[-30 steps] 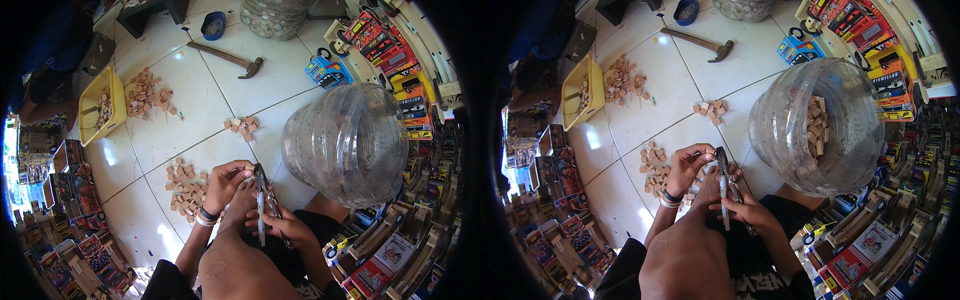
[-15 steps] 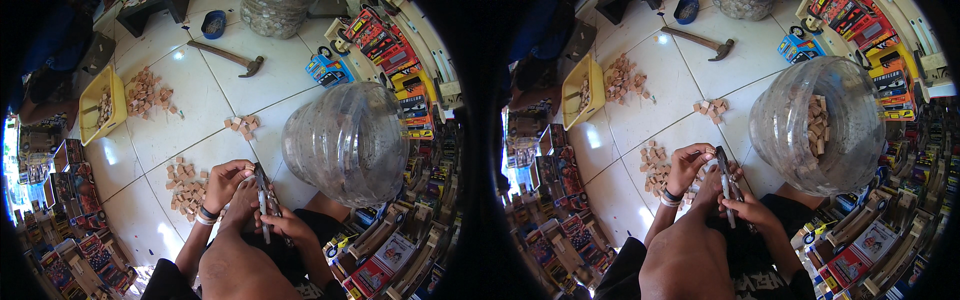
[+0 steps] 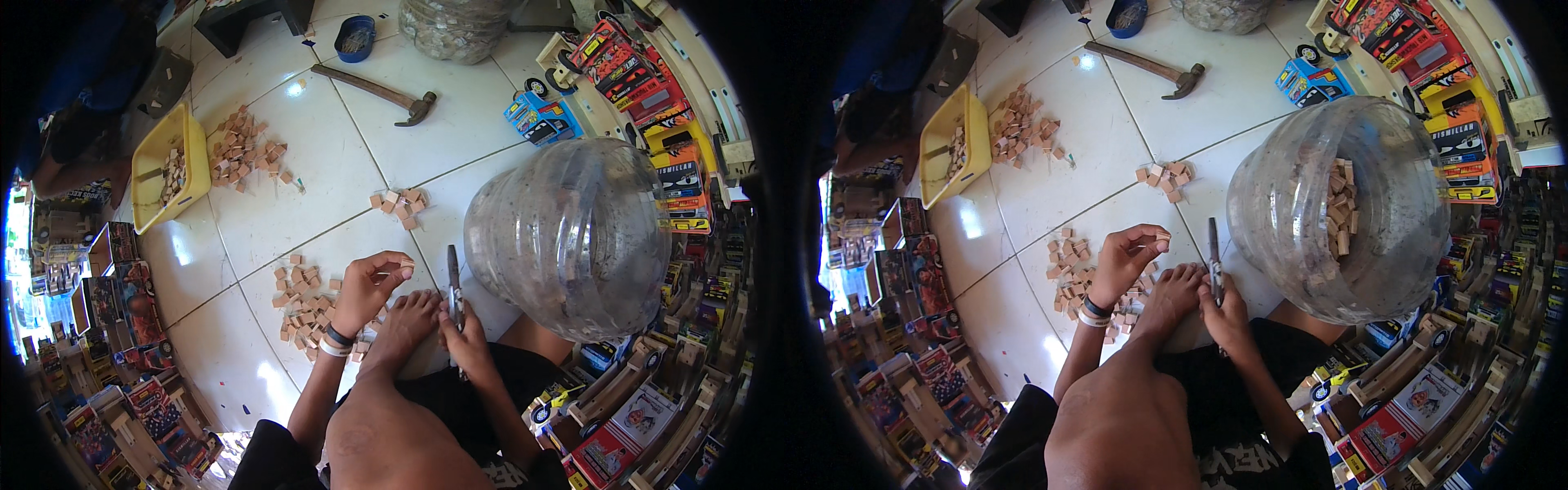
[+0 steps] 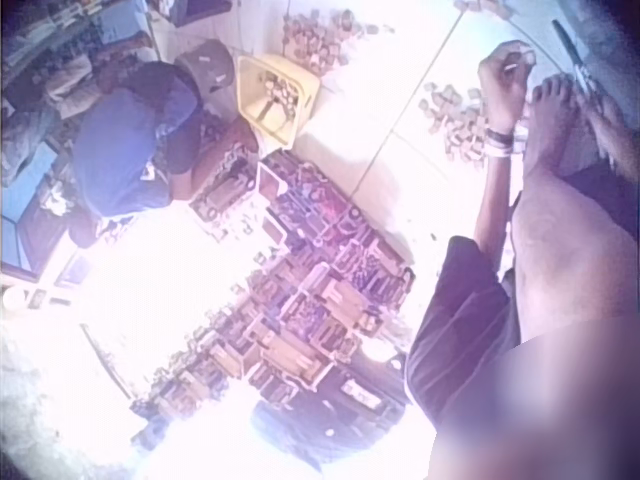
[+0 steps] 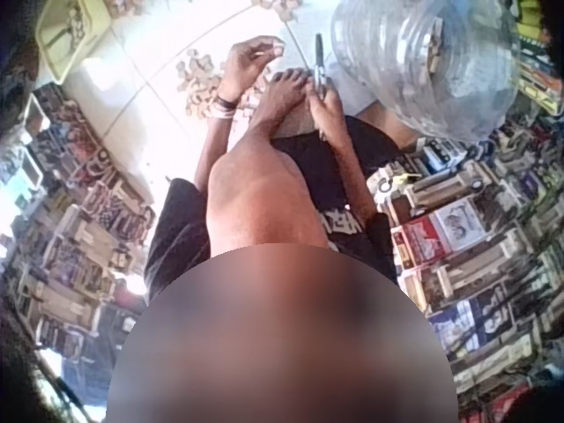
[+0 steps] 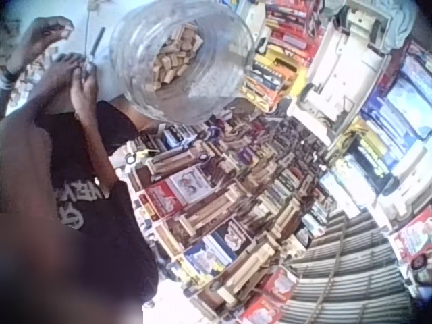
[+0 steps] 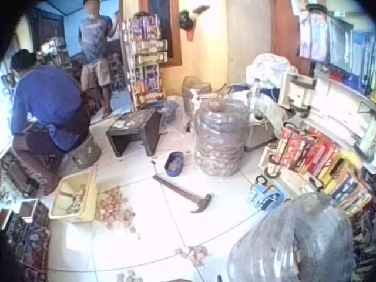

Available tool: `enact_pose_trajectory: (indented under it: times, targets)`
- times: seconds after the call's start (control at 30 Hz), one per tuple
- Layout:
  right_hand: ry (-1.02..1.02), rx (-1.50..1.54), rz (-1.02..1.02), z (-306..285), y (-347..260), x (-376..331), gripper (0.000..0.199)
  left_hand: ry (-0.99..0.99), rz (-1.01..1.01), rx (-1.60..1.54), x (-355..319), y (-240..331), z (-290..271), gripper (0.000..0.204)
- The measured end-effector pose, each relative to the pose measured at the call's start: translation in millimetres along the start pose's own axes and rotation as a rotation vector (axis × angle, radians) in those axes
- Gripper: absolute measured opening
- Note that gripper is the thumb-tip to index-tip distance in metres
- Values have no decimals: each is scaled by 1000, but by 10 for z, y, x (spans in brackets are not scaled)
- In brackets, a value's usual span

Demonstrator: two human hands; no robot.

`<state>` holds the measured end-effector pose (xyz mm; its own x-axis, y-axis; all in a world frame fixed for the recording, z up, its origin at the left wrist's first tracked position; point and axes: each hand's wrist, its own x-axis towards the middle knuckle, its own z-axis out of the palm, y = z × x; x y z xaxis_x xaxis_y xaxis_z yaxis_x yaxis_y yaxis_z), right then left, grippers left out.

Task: The person sits on the floor and uses a utility knife to carve small wooden blocks. They pick up blocks from a pile, shave off edges, and place the finished pieces into a nearby container.

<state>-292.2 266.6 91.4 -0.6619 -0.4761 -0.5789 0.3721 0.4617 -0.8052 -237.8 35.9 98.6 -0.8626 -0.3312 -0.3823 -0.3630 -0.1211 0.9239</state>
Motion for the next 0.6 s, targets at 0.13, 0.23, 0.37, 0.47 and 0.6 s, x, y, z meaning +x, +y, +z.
enact_pose_trajectory:
  times: [0.13, 0.23, 0.37, 0.47, 0.6]
  targets:
    - [44, -23, 51, -132, 66, 70, 32, 241, 98, 29, 166, -70, 14, 22]
    - [32, -31, -22, -134, 163, 45, 30, 472, 154, 368, 229, -193, -21, 24]
    - [9, -17, -57, -57, 292, -20, 26, 316, 222, 707, 51, -358, -150, 30]
    - [1, -57, -64, 6, 329, -42, 23, 174, 232, 906, -171, -465, -71, 36]
    - [-45, -61, -53, 28, 273, -60, 40, 150, 279, 986, -276, -489, -3, 38]
